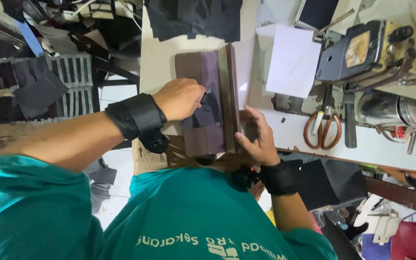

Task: The person applies and aligns small leather lining pieces onto a larger leather base component.

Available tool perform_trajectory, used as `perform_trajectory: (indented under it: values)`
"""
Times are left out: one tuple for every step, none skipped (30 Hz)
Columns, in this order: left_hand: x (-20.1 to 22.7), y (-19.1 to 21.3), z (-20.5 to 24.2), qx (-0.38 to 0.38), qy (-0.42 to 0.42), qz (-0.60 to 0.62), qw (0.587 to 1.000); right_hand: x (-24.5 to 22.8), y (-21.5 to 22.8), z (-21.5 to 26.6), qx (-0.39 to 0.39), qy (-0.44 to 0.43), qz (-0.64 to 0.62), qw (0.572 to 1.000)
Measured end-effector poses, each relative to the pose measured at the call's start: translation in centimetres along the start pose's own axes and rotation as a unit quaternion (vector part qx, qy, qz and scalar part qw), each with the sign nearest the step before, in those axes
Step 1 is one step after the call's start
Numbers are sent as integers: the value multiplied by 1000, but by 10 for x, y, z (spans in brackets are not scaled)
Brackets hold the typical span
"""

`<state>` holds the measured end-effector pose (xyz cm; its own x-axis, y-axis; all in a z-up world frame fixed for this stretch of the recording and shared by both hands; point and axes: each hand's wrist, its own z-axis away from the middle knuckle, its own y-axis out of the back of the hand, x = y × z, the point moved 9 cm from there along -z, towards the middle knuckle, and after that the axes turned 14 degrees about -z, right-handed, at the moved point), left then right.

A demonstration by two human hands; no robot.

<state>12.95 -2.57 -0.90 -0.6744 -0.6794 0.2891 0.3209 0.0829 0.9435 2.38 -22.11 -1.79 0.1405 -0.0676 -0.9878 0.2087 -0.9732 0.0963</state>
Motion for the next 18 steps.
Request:
perform_trajectory:
  values:
    - [-1,14,-2,2,0,-3,1000,0,0,0,0,4,1,1000]
    - [-4,29,-5,17,14,-34,999,1,0,-1,0,0,-3,1000]
    - [-6,44,-6,30,27,-64,997,2,0,0,1,-5,-7,1000]
    - [-12,62,-13,32,26,-67,997,2,0,0,2,-2,-7,1000]
    - [-18,85,-18,68,33,-95,993,3,1,0,5,-8,-7,1000]
    - [-24,108,-23,104,40,-122,986,4,1,0,8,-13,-8,1000]
    - [-32,114,-32,106,39,-124,986,5,1,0,9,-10,-7,1000]
    - [-29,136,-36,203,2,-205,957,7,1,1,13,-13,-20,1000]
    - [-24,154,-37,297,-35,-283,911,8,1,1,17,-16,-32,999]
    - [-32,152,-45,300,-36,-284,910,8,2,1,18,-13,-30,999]
    - [-35,154,-48,348,-55,-302,886,8,3,1,25,-11,-14,1000]
    - [-38,155,-51,394,-72,-319,859,9,4,1,32,-10,1,999]
    - [-44,146,-55,397,-74,-319,858,8,4,1,33,-8,3,999]
    - [-50,132,-63,369,-77,-341,861,8,4,1,34,-8,-8,999]
    - [-56,117,-70,341,-78,-362,864,8,4,1,35,-9,-19,999]
    - [-58,113,-63,343,-77,-362,863,10,5,1,34,-7,-17,999]
    - [-65,103,-62,292,-63,-358,885,12,6,2,33,-5,-18,999]
    - [-72,91,-59,239,-49,-353,903,15,6,2,32,-2,-18,999]
